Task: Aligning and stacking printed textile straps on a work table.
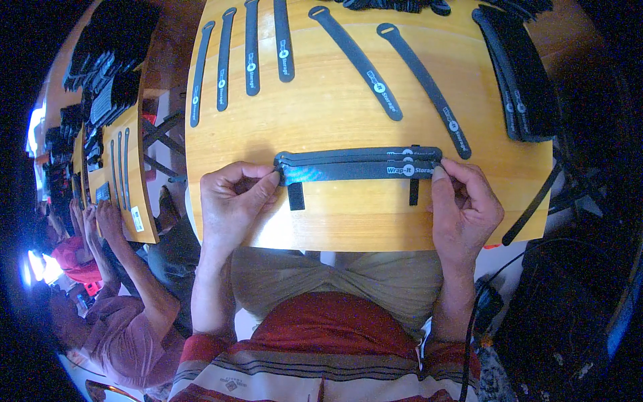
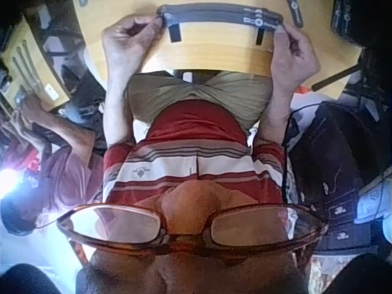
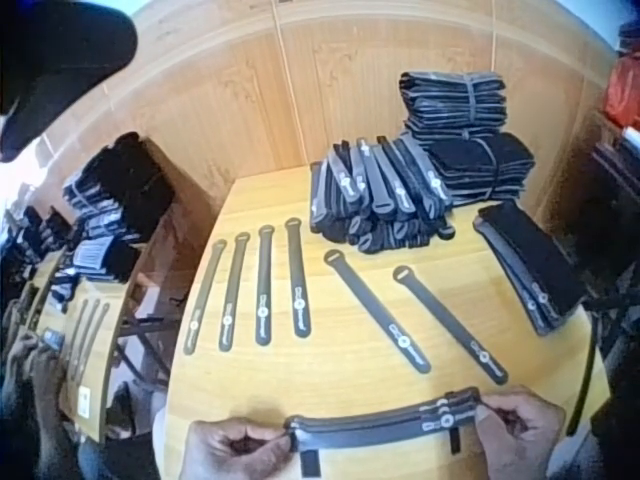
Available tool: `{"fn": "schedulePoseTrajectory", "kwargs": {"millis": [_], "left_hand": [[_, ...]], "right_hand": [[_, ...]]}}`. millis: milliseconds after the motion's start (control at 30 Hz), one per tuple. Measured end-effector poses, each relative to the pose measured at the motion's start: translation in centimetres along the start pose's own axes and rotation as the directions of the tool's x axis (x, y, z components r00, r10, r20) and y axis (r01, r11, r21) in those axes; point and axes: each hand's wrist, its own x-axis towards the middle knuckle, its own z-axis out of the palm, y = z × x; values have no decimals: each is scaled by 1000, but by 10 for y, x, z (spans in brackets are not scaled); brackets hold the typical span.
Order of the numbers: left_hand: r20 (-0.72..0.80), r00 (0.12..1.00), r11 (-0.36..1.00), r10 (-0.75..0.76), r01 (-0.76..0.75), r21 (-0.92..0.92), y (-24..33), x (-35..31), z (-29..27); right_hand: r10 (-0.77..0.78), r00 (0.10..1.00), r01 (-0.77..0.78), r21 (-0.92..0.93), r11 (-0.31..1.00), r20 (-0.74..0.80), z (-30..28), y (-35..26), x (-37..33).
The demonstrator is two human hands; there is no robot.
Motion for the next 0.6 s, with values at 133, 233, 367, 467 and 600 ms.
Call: {"fn": "schedulePoseTrajectory", "kwargs": {"millis": [133,233,367,467,600], "left_hand": [[1,1000,1000,-5,5,-9,1,1,0],[-8,1000,999,-20,20,32,3,0,1],[-16,1000,999,-25,25,34,1,0,1],[-26,999,999,-30,30,19,2,-1,2],[-24,999,999,-35,36,23,0,-1,2]], "right_hand": [[3,1000,-3,5,1000,7,-1,0,0],[8,1000,-8,1,1000,12,-1,-1,0],[0,1000,1,-34,999,22,-3,2,1],[3,1000,-4,25,1000,18,-1,1,0],[0,1000,0,11,1000,12,-1,0,-1]]}}
